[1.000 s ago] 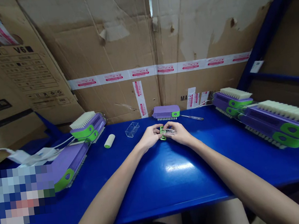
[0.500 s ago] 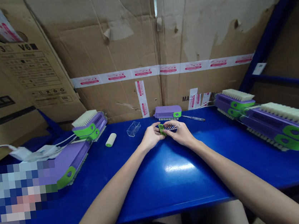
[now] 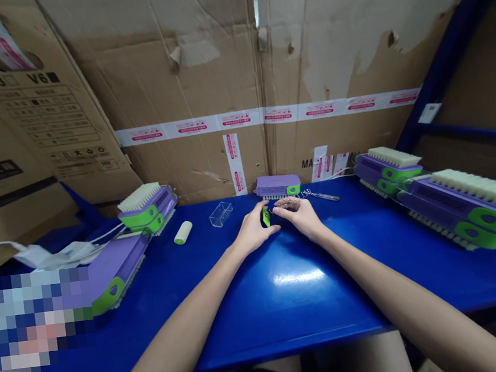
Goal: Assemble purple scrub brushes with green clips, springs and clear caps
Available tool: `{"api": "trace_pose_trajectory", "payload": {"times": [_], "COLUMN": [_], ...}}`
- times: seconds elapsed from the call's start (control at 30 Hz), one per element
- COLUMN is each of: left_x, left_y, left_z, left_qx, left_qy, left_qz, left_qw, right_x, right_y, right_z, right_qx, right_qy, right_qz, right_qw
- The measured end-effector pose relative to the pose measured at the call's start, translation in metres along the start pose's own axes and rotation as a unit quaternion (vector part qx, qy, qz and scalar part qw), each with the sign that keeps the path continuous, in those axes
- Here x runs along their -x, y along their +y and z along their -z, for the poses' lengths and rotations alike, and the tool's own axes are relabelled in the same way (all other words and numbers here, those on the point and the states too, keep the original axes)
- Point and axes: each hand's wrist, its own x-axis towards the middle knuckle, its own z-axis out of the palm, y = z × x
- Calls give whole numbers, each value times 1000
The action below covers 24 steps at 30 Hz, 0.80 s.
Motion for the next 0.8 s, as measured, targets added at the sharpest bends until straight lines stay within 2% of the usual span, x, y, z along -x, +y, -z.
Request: {"api": "trace_pose_trajectory", "payload": {"times": [0.2,0.3,0.37,0.43,0.53,0.6,0.7,0.8], "left_x": [-5,-5,-6,-9,-16,-22,-28,-27], "left_y": [-5,-4,-3,-3,-10,-18,-30,-36], "left_z": [11,16,18,19,23,29,39,47], "left_qx": [194,246,254,243,226,215,172,100], "left_qy": [-81,-98,-90,-41,90,171,249,276], "left_qz": [54,81,91,88,73,74,100,119], "left_qw": [976,961,959,965,967,959,948,949], "right_x": [0,0,-2,-5,-15,-24,-38,-46], "right_y": [-1,0,0,-1,1,5,10,12], "right_z": [1,0,1,5,16,25,34,33], "right_qx": [-77,-75,-61,-32,55,134,300,462], "right_qy": [-20,-18,-20,-17,32,79,105,61], "right_qz": [-61,-74,-77,-62,17,57,116,169], "right_qw": [995,994,995,997,998,986,941,868]}}
